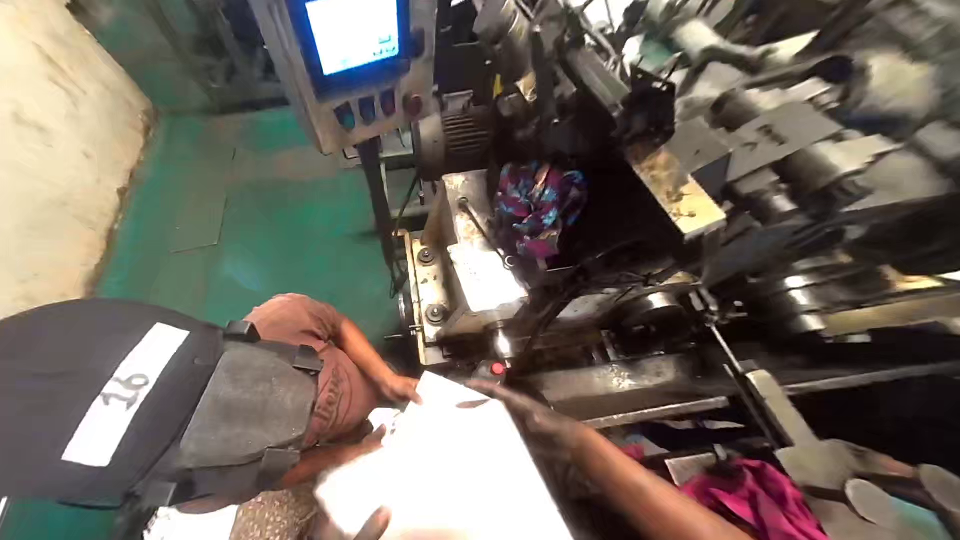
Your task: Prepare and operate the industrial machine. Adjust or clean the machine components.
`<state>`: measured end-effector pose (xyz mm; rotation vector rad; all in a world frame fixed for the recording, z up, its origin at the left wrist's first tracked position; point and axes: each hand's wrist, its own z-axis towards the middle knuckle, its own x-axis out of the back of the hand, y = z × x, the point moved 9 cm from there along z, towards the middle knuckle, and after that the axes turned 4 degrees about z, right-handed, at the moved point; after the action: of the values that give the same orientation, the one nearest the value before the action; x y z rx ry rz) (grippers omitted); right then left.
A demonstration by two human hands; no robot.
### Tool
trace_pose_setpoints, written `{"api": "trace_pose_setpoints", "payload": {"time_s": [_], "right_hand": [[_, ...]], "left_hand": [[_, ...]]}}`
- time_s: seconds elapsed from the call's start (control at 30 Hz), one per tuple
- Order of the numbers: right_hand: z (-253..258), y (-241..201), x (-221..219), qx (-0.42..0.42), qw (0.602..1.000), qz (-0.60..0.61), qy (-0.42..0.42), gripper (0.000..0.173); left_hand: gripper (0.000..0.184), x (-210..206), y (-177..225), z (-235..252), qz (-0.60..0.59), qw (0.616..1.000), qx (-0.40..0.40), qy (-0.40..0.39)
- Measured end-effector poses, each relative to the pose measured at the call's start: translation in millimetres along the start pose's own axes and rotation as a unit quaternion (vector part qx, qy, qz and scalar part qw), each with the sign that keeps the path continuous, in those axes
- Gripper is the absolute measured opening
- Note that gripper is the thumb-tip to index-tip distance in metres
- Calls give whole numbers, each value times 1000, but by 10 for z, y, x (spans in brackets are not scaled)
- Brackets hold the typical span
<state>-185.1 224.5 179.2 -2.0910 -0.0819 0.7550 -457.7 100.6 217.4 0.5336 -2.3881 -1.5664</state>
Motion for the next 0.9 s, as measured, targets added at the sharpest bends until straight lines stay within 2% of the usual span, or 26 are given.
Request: {"api": "trace_pose_setpoints", "payload": {"time_s": [0.07,0.13,0.17,0.2,0.23,0.3,0.37,0.4,0.43,0.47,0.5,0.53,0.57,0.6,0.63,0.67,0.7,0.73,0.77,0.83,0.87,0.9], "right_hand": [[-536,-137,-276,-29,994,84,62,59],[-690,-330,-315,34,995,94,22,34],[-705,-424,-211,75,995,52,49,29],[-754,-516,-60,104,987,3,126,28],[-848,-603,84,121,972,-36,198,36],[-1085,-740,206,140,959,-49,242,53],[-1229,-820,219,87,972,-58,211,58],[-1242,-786,174,7,978,-76,192,54],[-1209,-714,78,-43,985,-84,147,45],[-1085,-622,-10,-1,997,-56,62,38],[-929,-524,-36,92,995,2,-37,36],[-827,-490,-47,150,984,37,-84,40],[-773,-473,16,165,983,53,-67,44],[-790,-499,172,176,982,73,4,45],[-911,-605,357,201,970,76,111,45],[-1075,-753,506,214,947,34,236,49],[-1201,-851,634,210,917,-48,336,66],[-1286,-903,729,194,884,-145,401,90],[-1349,-940,788,188,848,-236,437,112],[-1432,-964,800,201,776,-367,472,140],[-1445,-906,766,199,772,-380,469,148],[-1431,-840,732,184,788,-371,456,155]], "left_hand": [[35,-483,84,213,-27,1000,-5,-11],[28,-785,231,292,-39,999,-37,-3],[30,-877,315,297,-43,998,-49,-10],[34,-951,396,284,-40,997,-55,-29],[43,-1030,455,262,-33,996,-53,-69],[63,-1204,475,199,-24,980,-34,-193],[47,-1465,481,130,-39,935,-50,-348],[31,-1669,475,57,-37,885,-74,-458],[16,-1911,508,-41,-44,853,-49,-518],[11,-2154,558,-87,-83,853,-13,-515],[20,-2349,625,-88,-126,852,1,-509],[20,-2467,718,-67,-167,830,-11,-532],[14,-2493,823,-12,-183,803,-43,-566],[15,-2436,904,88,-159,795,-78,-580],[28,-2322,964,223,-115,824,-105,-545],[46,-2224,1038,330,-60,886,-115,-445],[64,-2174,1045,413,-27,926,-111,-361],[76,-2160,1009,436,-15,946,-105,-306],[82,-2158,963,420,-14,958,-103,-268],[90,-2126,868,352,-31,974,-100,-201],[95,-2092,844,301,-39,977,-95,-188],[97,-2066,844,243,-34,977,-93,-188]]}}
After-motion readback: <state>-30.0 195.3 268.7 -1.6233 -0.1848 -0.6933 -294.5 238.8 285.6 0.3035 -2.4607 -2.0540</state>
